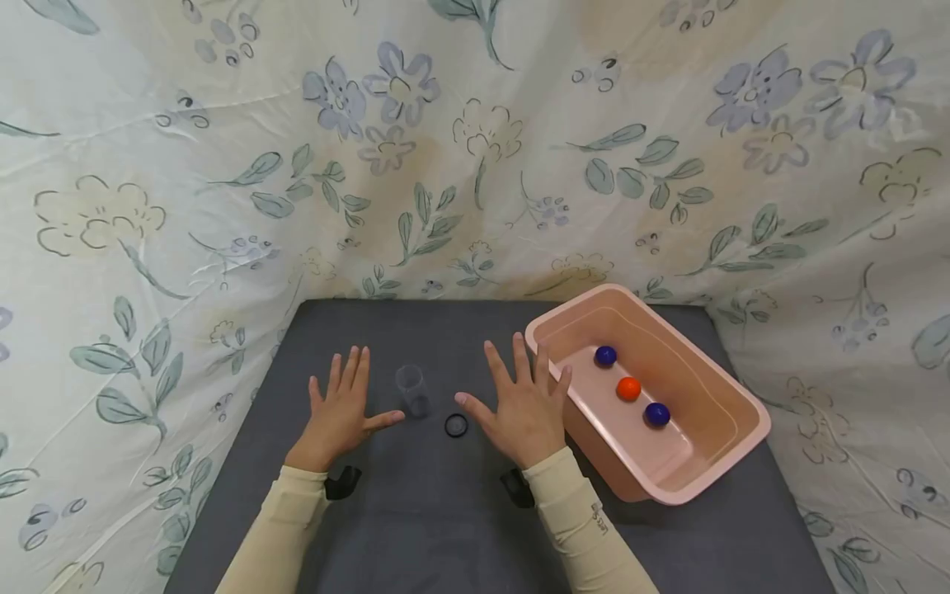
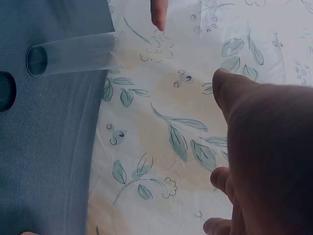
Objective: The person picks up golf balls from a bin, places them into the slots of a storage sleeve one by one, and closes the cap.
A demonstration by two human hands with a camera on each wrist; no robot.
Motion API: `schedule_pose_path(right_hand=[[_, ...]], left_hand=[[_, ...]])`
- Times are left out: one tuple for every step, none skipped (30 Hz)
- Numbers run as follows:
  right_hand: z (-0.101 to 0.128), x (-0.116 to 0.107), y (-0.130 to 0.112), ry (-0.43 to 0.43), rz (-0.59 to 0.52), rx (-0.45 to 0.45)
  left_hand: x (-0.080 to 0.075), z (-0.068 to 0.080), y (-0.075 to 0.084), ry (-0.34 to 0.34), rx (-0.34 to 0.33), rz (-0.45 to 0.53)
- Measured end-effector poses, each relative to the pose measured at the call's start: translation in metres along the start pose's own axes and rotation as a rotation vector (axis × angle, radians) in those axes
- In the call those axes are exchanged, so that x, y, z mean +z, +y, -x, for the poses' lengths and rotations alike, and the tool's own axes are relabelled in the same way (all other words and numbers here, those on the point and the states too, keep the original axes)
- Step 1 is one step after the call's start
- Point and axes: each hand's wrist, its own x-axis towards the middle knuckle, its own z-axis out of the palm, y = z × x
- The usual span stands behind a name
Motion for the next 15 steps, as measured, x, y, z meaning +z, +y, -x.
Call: schedule_pose_path(right_hand=[[0.0,0.0,0.001,0.001,-0.001,0.002],[0.0,-0.001,0.001,0.003,-0.002,0.003],[0.0,-0.001,0.002,0.004,-0.003,0.004],[0.0,-0.002,0.002,0.003,-0.007,0.005],[0.001,-0.002,0.002,0.003,-0.008,0.005],[0.001,-0.003,0.003,0.003,-0.01,0.004],[0.001,-0.003,0.003,0.003,-0.014,0.003],[0.001,-0.004,0.004,0.006,-0.015,0.001],[0.001,-0.004,0.004,0.006,-0.017,-0.001],[0.002,-0.005,0.004,0.005,-0.022,-0.003],[0.002,-0.005,0.005,0.006,-0.023,-0.005],[0.002,-0.006,0.005,0.005,-0.027,-0.005],[0.002,-0.007,0.005,0.005,-0.028,-0.005],[0.003,-0.007,0.006,0.005,-0.027,-0.005],[0.003,-0.008,0.006,0.004,-0.029,-0.004]], left_hand=[[0.001,-0.001,0.0,-0.004,0.004,0.009],[0.003,-0.002,0.0,-0.009,0.01,0.029],[0.005,-0.003,0.0,-0.014,0.016,0.054],[0.007,-0.004,0.001,-0.021,0.02,0.088],[0.01,-0.005,0.0,-0.03,0.023,0.131],[0.014,-0.007,0.0,-0.038,0.029,0.17],[0.018,-0.008,0.0,-0.044,0.036,0.214],[0.022,-0.009,0.0,-0.049,0.042,0.268],[0.027,-0.011,-0.001,-0.054,0.045,0.319],[0.031,-0.012,0.0,-0.06,0.04,0.368],[0.036,-0.014,0.0,-0.06,0.038,0.414],[0.04,-0.015,0.0,-0.055,0.036,0.452],[0.044,-0.016,0.0,-0.047,0.032,0.492],[0.048,-0.017,0.001,-0.038,0.028,0.524],[0.052,-0.018,0.001,-0.024,0.026,0.545]])
